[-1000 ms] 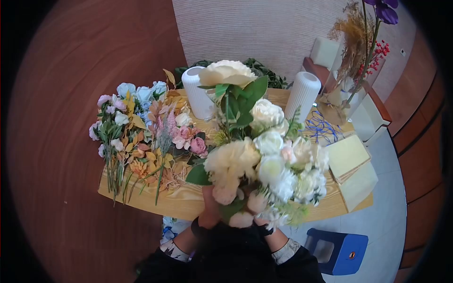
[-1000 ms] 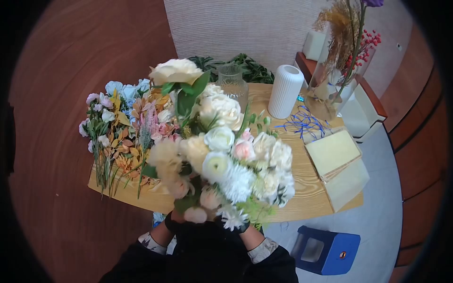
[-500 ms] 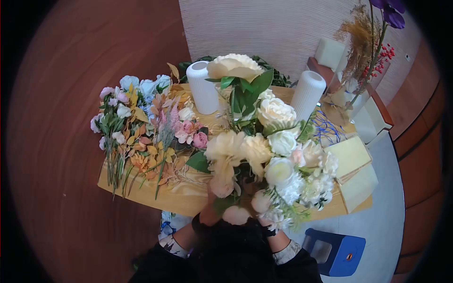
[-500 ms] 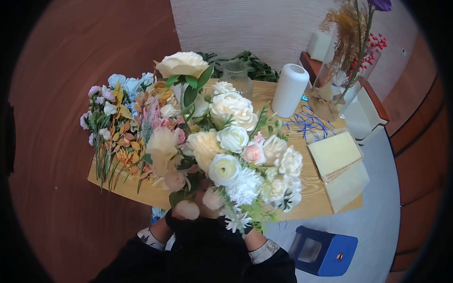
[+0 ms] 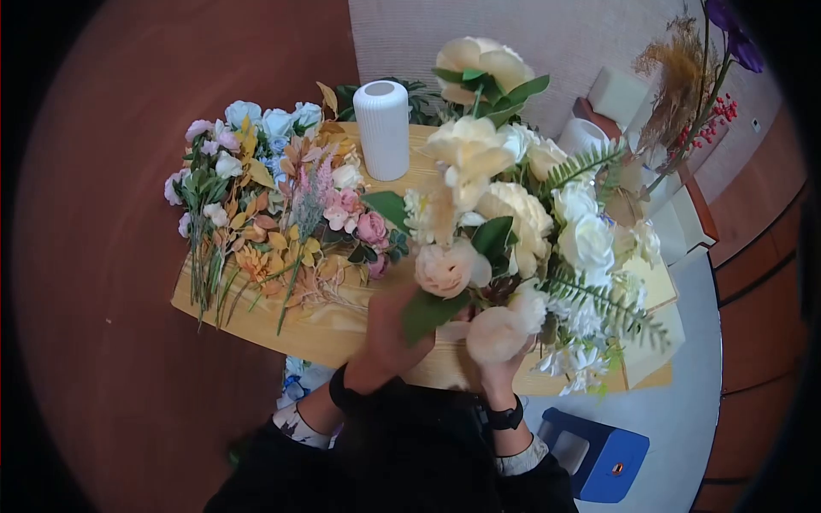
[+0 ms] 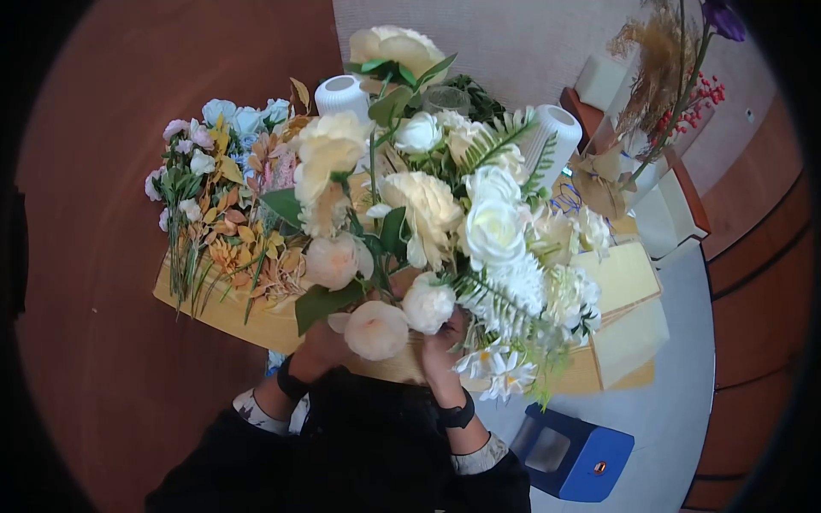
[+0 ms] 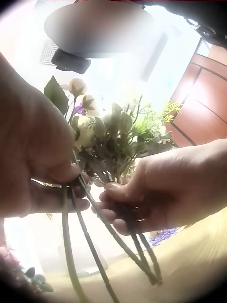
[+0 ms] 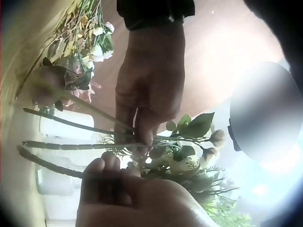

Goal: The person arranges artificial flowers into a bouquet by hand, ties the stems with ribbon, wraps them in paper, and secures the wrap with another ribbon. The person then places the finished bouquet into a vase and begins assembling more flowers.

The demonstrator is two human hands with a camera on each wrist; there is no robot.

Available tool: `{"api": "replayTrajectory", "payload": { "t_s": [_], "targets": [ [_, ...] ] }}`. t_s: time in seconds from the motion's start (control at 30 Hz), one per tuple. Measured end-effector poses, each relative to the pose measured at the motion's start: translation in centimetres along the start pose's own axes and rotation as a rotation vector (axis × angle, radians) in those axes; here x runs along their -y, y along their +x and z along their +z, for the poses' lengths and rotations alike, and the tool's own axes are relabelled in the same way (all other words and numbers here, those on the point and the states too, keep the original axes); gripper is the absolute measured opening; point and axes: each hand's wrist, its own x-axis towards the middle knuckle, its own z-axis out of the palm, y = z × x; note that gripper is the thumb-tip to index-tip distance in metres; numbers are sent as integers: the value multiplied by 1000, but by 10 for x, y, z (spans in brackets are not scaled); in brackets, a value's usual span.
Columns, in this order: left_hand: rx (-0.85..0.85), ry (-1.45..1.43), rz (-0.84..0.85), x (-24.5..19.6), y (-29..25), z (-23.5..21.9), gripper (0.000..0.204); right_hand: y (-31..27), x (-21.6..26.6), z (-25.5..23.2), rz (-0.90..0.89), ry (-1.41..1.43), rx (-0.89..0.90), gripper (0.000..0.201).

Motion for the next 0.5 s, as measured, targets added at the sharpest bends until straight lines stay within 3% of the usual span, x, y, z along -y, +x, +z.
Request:
{"api": "replayTrajectory", "payload": {
  "t_s": [0.03,0.1,0.17,0.2,0.23,0.27,0.33,0.4,0.43,0.5],
  "targets": [
    [6,-57,-76,0,0,0,34,-3,0,-4,8,-2,-8,41],
    [-3,-13,-32,2,3,0,29,-6,3,-6,21,-10,-16,41],
    [-47,-131,-58,5,4,6,26,-7,9,-1,37,-45,-12,23],
    [-81,-249,-138,9,2,12,21,1,-2,-2,176,37,96,26],
    [-90,-245,-138,9,2,16,21,-1,-5,-8,175,37,106,26],
    [-27,-116,-103,10,3,16,19,-3,-5,-10,89,-78,35,15],
    [32,27,-119,9,4,8,17,1,-18,-4,-101,-227,-69,16],
    [-27,-22,-123,9,2,14,16,2,-7,-3,-106,-225,-8,32],
    [-89,-69,-68,15,0,19,16,0,3,2,-28,-197,1,34],
    [-89,-131,-8,19,-2,18,16,-1,3,-4,-53,-239,97,30]
  ]
}}
